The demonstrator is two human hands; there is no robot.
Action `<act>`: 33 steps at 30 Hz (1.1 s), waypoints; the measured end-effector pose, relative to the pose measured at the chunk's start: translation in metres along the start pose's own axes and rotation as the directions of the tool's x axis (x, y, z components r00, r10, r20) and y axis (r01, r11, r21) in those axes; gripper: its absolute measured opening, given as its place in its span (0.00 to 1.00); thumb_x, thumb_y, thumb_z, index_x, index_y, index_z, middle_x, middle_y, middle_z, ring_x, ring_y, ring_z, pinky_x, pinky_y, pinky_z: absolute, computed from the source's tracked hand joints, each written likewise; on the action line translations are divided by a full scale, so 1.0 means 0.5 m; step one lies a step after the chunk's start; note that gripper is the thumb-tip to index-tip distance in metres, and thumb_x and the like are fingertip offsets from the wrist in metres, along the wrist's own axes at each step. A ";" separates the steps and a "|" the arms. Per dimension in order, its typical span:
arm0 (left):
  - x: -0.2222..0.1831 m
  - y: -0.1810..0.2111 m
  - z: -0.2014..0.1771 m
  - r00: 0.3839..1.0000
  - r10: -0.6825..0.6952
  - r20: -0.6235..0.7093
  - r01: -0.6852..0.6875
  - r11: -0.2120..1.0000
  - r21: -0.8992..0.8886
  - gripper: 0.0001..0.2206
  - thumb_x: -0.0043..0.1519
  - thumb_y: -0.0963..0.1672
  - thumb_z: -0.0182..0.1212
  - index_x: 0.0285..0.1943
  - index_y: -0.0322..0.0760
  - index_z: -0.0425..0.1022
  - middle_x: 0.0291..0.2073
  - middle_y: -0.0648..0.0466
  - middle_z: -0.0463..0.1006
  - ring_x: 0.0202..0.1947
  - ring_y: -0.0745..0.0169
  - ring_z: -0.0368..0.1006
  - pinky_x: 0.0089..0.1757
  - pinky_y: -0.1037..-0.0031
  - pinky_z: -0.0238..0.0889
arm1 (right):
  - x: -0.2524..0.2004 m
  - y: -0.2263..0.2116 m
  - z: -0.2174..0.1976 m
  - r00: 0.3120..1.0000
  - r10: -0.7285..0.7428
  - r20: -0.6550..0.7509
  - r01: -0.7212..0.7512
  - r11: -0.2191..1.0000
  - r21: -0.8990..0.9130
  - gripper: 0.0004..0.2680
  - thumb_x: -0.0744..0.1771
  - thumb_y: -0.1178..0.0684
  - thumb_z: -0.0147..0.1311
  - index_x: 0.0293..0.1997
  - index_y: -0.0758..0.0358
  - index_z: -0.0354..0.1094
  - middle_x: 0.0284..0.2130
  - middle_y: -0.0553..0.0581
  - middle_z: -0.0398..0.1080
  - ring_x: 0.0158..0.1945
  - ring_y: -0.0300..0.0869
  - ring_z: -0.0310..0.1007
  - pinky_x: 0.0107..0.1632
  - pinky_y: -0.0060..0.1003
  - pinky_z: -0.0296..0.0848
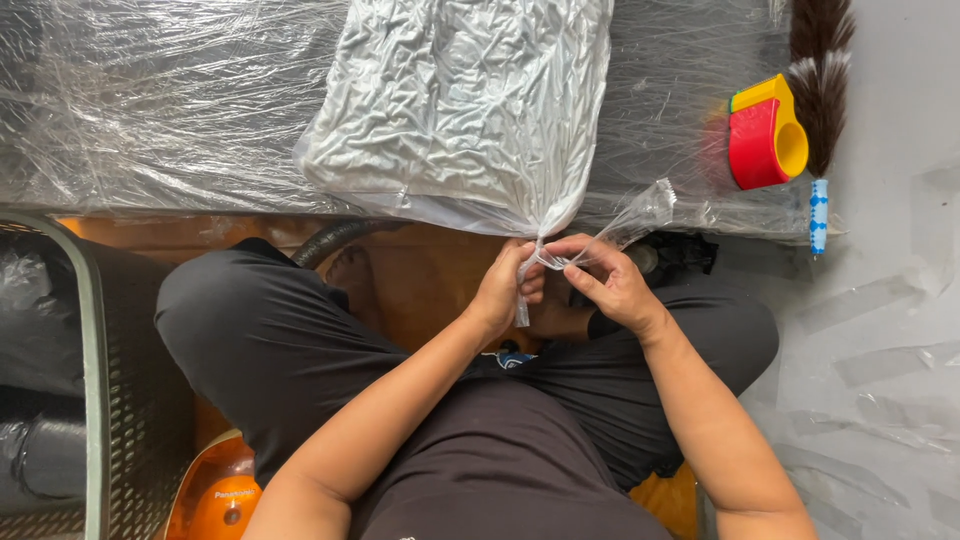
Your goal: The person places a pillow into a plastic bag, uses a vacuum hose to remove the air, and then ties and tapes the bag shut.
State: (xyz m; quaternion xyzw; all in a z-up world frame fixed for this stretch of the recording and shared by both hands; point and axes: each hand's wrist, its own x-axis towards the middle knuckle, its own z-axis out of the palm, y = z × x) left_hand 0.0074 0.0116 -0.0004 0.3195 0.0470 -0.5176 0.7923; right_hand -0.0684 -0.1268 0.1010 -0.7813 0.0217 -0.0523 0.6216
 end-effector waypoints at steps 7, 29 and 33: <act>-0.017 0.014 0.024 0.994 0.035 -0.101 -0.024 0.994 0.107 0.07 0.71 0.49 0.48 0.45 0.47 0.60 0.26 0.65 0.50 0.20 0.78 0.51 0.21 0.87 0.45 | -0.006 0.011 -0.004 1.000 0.027 -0.001 -0.027 0.999 -0.040 0.13 0.69 0.54 0.56 0.58 0.71 0.72 0.50 0.64 0.73 0.56 0.44 0.70 0.60 0.45 0.68; -0.051 0.058 0.059 0.952 -0.060 -0.299 0.054 0.998 -0.028 0.05 0.67 0.46 0.53 0.41 0.46 0.62 0.18 0.64 0.50 0.13 0.79 0.48 0.16 0.88 0.42 | -0.086 0.006 0.015 0.831 0.415 -0.371 -0.360 0.909 0.211 0.11 0.66 0.59 0.63 0.52 0.69 0.74 0.37 0.62 0.75 0.35 0.42 0.80 0.32 0.26 0.75; -0.058 0.078 0.059 0.945 -0.111 -0.306 0.118 0.993 0.004 0.07 0.67 0.46 0.53 0.45 0.42 0.60 0.19 0.63 0.53 0.14 0.79 0.49 0.17 0.87 0.43 | -0.078 0.016 0.006 0.805 0.471 -0.361 -0.482 0.874 0.064 0.07 0.67 0.53 0.63 0.45 0.65 0.78 0.26 0.61 0.78 0.24 0.38 0.76 0.26 0.25 0.71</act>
